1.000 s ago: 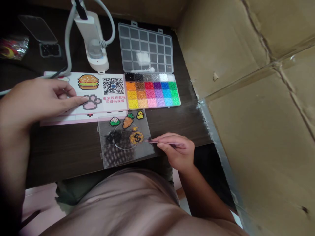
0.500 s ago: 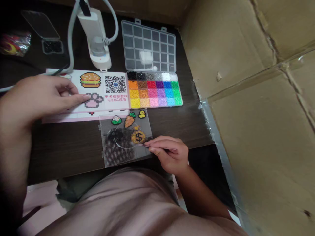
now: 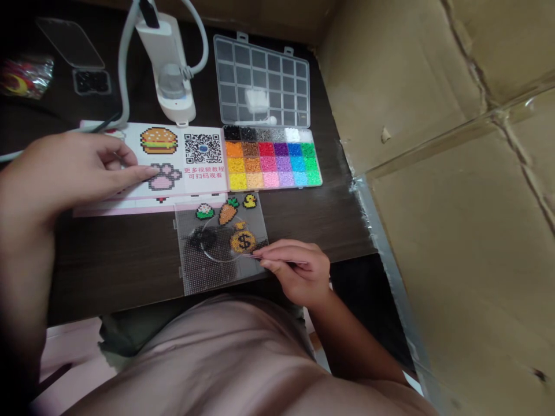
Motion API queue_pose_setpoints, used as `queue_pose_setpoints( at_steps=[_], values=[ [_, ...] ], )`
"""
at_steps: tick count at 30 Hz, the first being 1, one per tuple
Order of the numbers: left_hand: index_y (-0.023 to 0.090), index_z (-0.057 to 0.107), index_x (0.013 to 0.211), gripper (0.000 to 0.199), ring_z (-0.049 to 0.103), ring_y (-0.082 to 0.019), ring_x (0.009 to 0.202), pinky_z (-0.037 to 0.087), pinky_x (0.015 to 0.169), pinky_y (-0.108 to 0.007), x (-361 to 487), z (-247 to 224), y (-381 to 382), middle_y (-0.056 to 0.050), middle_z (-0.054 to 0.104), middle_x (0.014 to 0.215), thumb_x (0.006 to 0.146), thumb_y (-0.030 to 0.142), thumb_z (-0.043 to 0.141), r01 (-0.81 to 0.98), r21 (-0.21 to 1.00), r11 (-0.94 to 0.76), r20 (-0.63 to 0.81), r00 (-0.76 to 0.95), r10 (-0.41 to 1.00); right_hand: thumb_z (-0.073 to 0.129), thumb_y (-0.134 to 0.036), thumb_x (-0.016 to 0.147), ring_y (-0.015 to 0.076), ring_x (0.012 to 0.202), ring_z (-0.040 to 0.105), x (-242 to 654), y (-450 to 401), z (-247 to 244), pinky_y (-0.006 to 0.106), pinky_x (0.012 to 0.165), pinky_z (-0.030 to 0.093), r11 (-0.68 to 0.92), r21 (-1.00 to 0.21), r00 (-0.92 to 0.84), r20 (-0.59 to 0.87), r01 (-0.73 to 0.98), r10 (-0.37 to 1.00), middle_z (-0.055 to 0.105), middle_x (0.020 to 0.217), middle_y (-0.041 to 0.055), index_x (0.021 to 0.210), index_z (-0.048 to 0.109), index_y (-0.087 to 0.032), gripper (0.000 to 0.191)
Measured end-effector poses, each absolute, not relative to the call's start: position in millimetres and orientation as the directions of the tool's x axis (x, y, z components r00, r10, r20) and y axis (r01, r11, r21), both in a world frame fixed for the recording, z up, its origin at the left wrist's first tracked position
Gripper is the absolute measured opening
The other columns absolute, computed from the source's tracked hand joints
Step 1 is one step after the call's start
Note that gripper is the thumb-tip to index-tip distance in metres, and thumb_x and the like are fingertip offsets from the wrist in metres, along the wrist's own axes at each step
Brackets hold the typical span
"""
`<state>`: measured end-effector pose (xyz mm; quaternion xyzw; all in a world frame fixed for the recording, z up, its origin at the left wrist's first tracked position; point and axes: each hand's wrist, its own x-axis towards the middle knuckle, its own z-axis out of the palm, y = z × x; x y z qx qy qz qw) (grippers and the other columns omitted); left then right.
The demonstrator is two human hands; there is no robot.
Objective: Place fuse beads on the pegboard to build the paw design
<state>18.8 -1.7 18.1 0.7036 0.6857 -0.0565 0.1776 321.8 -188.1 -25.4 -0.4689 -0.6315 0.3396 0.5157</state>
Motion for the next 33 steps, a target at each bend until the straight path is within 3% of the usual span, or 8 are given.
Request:
queue_pose_setpoints(
  at_steps=[13, 24, 33],
  values=[
    [0.025, 0.070, 0.091, 0.048, 0.054, -0.022, 0.069, 0.033, 0.065, -0.034, 17.1, 15.6, -0.3, -0.003, 0.063, 0.080, 0.077, 0.070, 0.061, 0.988, 0.152, -0.009, -0.323, 0.058, 0.945, 0.080, -0.002, 0.082, 0.0197, 0.072, 0.084, 321.5, -188.1, -24.8, 0.027, 0.065, 0.069, 0.314, -0.911, -0.019, 0.321, 0.268, 0.947, 0.087, 0.087, 0.0043, 0.095, 0.088, -0.027, 0.030],
    [0.026, 0.070, 0.089, 0.044, 0.054, -0.021, 0.068, 0.033, 0.064, -0.034, 20.4, 16.9, -0.2, -0.001, 0.063, 0.078, 0.079, 0.068, 0.063, 0.988, 0.150, 0.018, -0.344, 0.035, 0.938, 0.078, 0.002, 0.081, 0.0186, 0.072, 0.084, 323.8, -186.4, -25.2, 0.024, 0.065, 0.069, 0.324, -0.922, -0.025, 0.327, 0.212, 0.945, 0.087, 0.089, 0.0037, 0.099, 0.088, -0.028, 0.036],
    [0.025, 0.069, 0.088, 0.043, 0.054, -0.021, 0.069, 0.034, 0.063, -0.035, 18.7, 17.4, -1.8, -0.001, 0.064, 0.079, 0.079, 0.066, 0.061, 0.989, 0.148, 0.009, -0.330, 0.041, 0.943, 0.080, -0.004, 0.083, 0.0195, 0.070, 0.084, 330.4, -186.3, -22.4, 0.024, 0.062, 0.068, 0.314, -0.929, 0.004, 0.321, 0.195, 0.947, 0.087, 0.086, 0.0057, 0.095, 0.088, -0.025, 0.025]
  ],
)
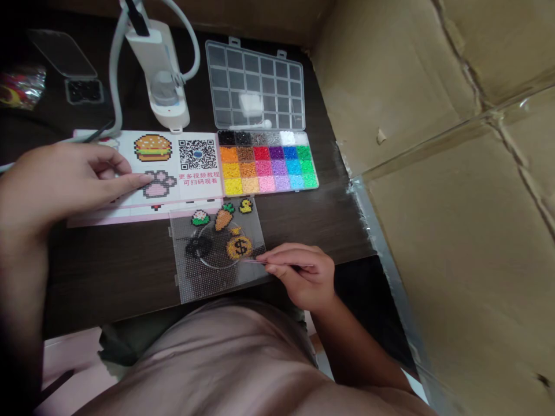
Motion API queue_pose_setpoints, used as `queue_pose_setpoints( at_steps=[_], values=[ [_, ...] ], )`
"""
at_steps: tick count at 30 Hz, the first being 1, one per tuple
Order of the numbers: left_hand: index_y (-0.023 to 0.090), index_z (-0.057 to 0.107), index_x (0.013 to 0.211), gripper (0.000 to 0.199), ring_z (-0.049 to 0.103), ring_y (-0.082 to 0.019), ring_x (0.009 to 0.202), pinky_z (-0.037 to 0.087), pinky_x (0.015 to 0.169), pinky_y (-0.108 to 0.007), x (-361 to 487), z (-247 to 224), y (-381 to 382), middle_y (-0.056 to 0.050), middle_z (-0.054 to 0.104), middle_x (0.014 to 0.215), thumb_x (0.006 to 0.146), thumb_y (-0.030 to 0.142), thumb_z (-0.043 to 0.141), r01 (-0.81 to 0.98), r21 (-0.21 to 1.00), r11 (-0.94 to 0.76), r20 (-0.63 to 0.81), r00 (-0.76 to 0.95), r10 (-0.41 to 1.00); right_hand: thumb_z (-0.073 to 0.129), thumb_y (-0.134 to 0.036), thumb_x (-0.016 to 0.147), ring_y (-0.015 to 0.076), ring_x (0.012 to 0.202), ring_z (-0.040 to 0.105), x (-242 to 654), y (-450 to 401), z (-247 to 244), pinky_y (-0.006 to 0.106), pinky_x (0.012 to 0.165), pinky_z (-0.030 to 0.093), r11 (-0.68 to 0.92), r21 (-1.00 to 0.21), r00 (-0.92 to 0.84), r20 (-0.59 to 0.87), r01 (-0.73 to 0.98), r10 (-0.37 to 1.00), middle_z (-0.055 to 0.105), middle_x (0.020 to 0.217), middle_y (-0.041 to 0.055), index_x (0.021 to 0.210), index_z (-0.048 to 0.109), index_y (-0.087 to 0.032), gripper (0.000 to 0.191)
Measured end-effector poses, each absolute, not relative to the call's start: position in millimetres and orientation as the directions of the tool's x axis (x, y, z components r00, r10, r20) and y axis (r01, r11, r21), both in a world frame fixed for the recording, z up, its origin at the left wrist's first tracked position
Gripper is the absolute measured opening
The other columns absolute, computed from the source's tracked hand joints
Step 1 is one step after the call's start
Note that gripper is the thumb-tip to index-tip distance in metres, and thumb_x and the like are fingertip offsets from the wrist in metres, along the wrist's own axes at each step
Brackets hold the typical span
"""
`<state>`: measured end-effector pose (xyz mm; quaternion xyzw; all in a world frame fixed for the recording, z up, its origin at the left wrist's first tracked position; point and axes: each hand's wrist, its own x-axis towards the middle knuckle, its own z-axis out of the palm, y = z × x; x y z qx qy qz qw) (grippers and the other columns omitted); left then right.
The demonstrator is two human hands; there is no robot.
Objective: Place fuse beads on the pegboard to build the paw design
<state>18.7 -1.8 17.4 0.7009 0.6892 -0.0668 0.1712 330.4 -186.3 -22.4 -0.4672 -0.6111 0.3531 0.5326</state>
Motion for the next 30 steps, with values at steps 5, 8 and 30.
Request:
queue_pose_setpoints(
  at_steps=[5, 8, 30],
  values=[
    [0.025, 0.069, 0.088, 0.045, 0.056, -0.022, 0.070, 0.035, 0.064, -0.036, 18.5, 15.7, -1.9, -0.003, 0.065, 0.080, 0.079, 0.069, 0.061, 0.988, 0.155, 0.004, -0.329, 0.048, 0.943, 0.082, -0.008, 0.084, 0.0199, 0.067, 0.083, 337.9, -189.1, -20.5, 0.026, 0.060, 0.068, 0.271, -0.930, 0.069, 0.296, 0.247, 0.953, 0.086, 0.083, 0.0053, 0.090, 0.088, -0.026, 0.021],
    [0.026, 0.069, 0.087, 0.048, 0.056, -0.022, 0.070, 0.035, 0.063, -0.036, 16.6, 13.9, -1.7, -0.003, 0.065, 0.079, 0.077, 0.072, 0.059, 0.988, 0.152, 0.006, -0.307, 0.042, 0.951, 0.083, -0.012, 0.084, 0.0202, 0.066, 0.082, 339.6, -189.7, -21.7, 0.026, 0.057, 0.067, 0.252, -0.933, 0.079, 0.280, 0.255, 0.957, 0.086, 0.082, 0.0056, 0.087, 0.088, -0.026, 0.015],
    [0.027, 0.070, 0.089, 0.049, 0.057, -0.024, 0.073, 0.037, 0.063, -0.036, 13.0, 10.1, -0.3, -0.004, 0.066, 0.081, 0.076, 0.072, 0.056, 0.991, 0.132, -0.004, -0.300, 0.043, 0.953, 0.082, -0.013, 0.085, 0.0201, 0.071, 0.083, 340.3, -190.3, -27.1, 0.029, 0.064, 0.070, 0.215, -0.942, 0.174, 0.264, 0.257, 0.949, 0.086, 0.084, 0.0034, 0.086, 0.087, -0.028, 0.016]
  ],
)
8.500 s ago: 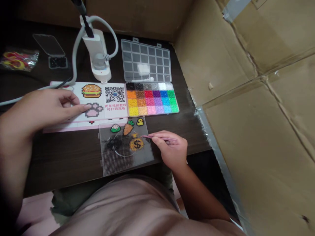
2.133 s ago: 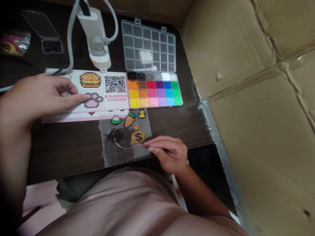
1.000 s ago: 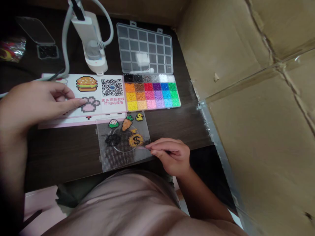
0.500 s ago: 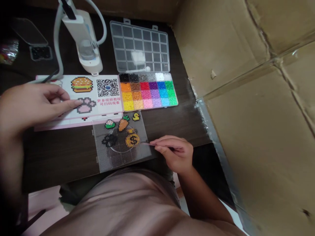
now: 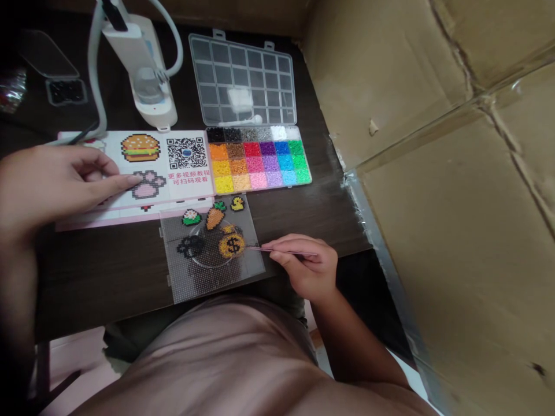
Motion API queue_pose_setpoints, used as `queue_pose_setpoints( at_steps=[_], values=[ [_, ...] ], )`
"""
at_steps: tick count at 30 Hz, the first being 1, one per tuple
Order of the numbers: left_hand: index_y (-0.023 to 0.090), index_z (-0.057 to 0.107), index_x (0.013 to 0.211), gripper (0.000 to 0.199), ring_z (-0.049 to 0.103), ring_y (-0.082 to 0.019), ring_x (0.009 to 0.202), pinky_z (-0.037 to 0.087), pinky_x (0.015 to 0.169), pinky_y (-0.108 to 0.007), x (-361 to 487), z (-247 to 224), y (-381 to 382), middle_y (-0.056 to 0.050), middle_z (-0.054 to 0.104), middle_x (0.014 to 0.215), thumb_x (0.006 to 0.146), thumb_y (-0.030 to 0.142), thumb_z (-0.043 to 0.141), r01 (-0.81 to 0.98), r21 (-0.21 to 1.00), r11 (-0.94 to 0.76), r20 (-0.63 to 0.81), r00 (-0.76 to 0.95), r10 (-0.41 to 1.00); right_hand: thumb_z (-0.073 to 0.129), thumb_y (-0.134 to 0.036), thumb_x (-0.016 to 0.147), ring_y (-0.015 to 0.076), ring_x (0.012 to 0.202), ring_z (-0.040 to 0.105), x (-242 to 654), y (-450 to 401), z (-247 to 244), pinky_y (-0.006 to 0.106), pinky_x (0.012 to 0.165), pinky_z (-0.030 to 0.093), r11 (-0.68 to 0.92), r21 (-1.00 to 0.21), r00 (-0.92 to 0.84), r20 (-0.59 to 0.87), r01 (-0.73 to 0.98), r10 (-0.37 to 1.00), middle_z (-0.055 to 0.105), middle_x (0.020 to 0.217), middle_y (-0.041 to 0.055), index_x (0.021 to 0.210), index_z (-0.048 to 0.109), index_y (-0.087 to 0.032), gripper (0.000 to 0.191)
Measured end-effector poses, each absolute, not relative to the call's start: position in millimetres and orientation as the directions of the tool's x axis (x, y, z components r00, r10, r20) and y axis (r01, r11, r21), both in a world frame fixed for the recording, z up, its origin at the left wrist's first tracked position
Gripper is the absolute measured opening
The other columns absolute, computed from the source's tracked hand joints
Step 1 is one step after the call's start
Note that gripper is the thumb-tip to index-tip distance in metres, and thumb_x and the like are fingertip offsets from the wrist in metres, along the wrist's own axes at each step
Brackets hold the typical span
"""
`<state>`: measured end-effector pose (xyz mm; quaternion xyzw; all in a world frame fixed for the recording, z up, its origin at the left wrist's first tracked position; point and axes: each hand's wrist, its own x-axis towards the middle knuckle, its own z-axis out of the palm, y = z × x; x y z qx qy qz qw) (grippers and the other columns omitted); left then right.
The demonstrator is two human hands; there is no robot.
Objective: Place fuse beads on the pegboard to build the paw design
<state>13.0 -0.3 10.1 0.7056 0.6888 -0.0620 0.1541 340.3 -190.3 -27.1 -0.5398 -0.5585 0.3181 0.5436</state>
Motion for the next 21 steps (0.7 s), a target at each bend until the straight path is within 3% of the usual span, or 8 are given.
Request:
queue_pose_setpoints(
  at_steps=[9, 21],
  values=[
    [0.027, 0.068, 0.087, 0.048, 0.057, -0.023, 0.071, 0.038, 0.062, -0.036, 11.8, 9.1, 0.4, -0.004, 0.066, 0.080, 0.076, 0.071, 0.056, 0.989, 0.146, -0.013, -0.295, 0.056, 0.954, 0.082, -0.009, 0.083, 0.0184, 0.072, 0.083, 340.5, -187.7, -27.5, 0.027, 0.066, 0.069, 0.230, -0.942, 0.168, 0.274, 0.243, 0.947, 0.087, 0.085, 0.0022, 0.086, 0.087, -0.029, 0.020],
    [0.026, 0.068, 0.089, 0.046, 0.060, -0.026, 0.075, 0.037, 0.065, -0.036, 18.2, 19.8, -0.6, -0.005, 0.068, 0.080, 0.078, 0.069, 0.056, 0.990, 0.141, -0.001, -0.362, 0.052, 0.931, 0.084, -0.015, 0.082, 0.0202, 0.069, 0.083, 339.8, -185.0, -28.7, 0.028, 0.063, 0.069, 0.222, -0.945, 0.192, 0.270, 0.241, 0.943, 0.086, 0.081, 0.0043, 0.081, 0.086, -0.026, 0.011]
  ],
)
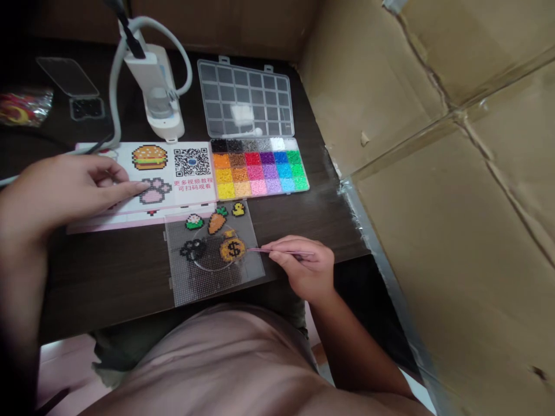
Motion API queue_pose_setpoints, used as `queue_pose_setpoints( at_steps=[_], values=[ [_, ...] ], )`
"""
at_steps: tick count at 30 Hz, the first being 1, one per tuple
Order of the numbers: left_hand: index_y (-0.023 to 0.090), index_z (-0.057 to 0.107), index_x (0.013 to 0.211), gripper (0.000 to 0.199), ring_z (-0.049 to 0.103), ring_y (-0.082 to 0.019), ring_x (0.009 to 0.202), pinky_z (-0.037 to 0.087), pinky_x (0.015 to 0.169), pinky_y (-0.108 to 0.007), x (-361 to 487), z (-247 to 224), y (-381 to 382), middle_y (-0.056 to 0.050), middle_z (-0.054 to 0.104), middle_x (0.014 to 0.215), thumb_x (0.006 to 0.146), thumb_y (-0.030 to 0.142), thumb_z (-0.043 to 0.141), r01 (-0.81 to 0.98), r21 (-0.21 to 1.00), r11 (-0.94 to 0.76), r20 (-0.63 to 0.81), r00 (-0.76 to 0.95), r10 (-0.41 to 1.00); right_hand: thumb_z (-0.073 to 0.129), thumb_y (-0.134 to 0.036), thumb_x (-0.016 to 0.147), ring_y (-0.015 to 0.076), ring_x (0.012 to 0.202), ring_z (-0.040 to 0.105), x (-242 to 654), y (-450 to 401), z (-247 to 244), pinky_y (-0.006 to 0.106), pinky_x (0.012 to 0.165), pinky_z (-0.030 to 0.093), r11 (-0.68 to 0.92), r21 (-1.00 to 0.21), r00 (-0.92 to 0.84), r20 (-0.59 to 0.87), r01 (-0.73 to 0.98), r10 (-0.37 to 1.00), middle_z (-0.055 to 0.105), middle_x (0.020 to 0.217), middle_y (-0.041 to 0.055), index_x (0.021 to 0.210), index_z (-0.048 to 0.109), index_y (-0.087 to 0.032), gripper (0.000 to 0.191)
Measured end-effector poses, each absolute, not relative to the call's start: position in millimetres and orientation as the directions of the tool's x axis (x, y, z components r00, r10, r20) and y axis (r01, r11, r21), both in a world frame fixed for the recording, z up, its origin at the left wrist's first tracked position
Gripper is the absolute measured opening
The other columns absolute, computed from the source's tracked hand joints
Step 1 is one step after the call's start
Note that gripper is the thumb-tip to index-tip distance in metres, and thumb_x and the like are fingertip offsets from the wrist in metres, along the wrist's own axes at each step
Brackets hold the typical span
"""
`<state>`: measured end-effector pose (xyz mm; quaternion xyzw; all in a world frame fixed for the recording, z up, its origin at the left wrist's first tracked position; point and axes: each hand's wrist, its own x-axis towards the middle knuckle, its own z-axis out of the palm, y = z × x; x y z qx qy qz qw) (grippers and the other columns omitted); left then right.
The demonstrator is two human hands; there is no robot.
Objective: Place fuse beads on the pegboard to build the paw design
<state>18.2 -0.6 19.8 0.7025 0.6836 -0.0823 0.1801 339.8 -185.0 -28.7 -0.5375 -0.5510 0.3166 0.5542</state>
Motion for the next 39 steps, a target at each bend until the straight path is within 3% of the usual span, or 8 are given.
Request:
queue_pose_setpoints(
  at_steps=[16, 28, 34, 36, 39],
  values=[
    [0.025, 0.068, 0.091, 0.048, 0.060, -0.025, 0.074, 0.038, 0.065, -0.037, 16.4, 18.9, 0.8, -0.006, 0.068, 0.081, 0.081, 0.070, 0.055, 0.991, 0.133, -0.031, -0.361, 0.077, 0.929, 0.080, -0.003, 0.081, 0.0171, 0.072, 0.083, 337.7, -184.3, -30.6, 0.024, 0.067, 0.068, 0.273, -0.930, 0.152, 0.315, 0.246, 0.937, 0.087, 0.085, 0.0014, 0.086, 0.087, -0.028, 0.026],
    [0.026, 0.066, 0.088, 0.045, 0.058, -0.026, 0.074, 0.037, 0.065, -0.038, 18.2, 18.0, -0.2, -0.006, 0.066, 0.083, 0.075, 0.068, 0.058, 0.985, 0.173, 0.004, -0.340, 0.056, 0.939, 0.083, -0.010, 0.081, 0.0201, 0.070, 0.083, 337.9, -184.8, -30.1, 0.030, 0.065, 0.068, 0.234, -0.938, 0.179, 0.284, 0.257, 0.942, 0.086, 0.083, 0.0034, 0.082, 0.087, -0.027, 0.018],
    [0.025, 0.066, 0.089, 0.042, 0.057, -0.025, 0.077, 0.038, 0.066, -0.038, 14.8, 12.7, 0.8, -0.007, 0.068, 0.090, 0.077, 0.065, 0.060, 0.980, 0.199, -0.019, -0.329, 0.085, 0.941, 0.087, -0.016, 0.079, 0.0209, 0.071, 0.082, 342.3, -186.4, -36.9, 0.031, 0.064, 0.067, 0.201, -0.966, 0.237, 0.237, 0.165, 0.942, 0.086, 0.082, 0.0052, 0.081, 0.087, -0.027, 0.012],
    [0.024, 0.066, 0.088, 0.043, 0.057, -0.025, 0.077, 0.038, 0.066, -0.037, 12.3, 10.5, 1.4, -0.008, 0.069, 0.092, 0.078, 0.066, 0.062, 0.979, 0.201, -0.033, -0.321, 0.097, 0.942, 0.089, -0.020, 0.078, 0.0207, 0.068, 0.080, 341.4, -185.7, -37.8, 0.029, 0.057, 0.063, 0.177, -0.980, 0.270, 0.197, 0.095, 0.943, 0.086, 0.081, 0.0072, 0.079, 0.087, -0.027, 0.008],
    [0.024, 0.067, 0.089, 0.044, 0.058, -0.024, 0.077, 0.038, 0.066, -0.037, 9.1, 8.8, 1.8, -0.008, 0.070, 0.091, 0.081, 0.067, 0.062, 0.977, 0.205, -0.053, -0.317, 0.117, 0.941, 0.093, -0.024, 0.075, 0.0141, 0.048, 0.067, 337.1, -180.0, -32.9, 0.022, 0.039, 0.045, 0.157, -0.986, 0.313, 0.130, -0.061, 0.941, 0.085, 0.078, 0.0090, 0.078, 0.087, -0.026, 0.007]
  ],
)
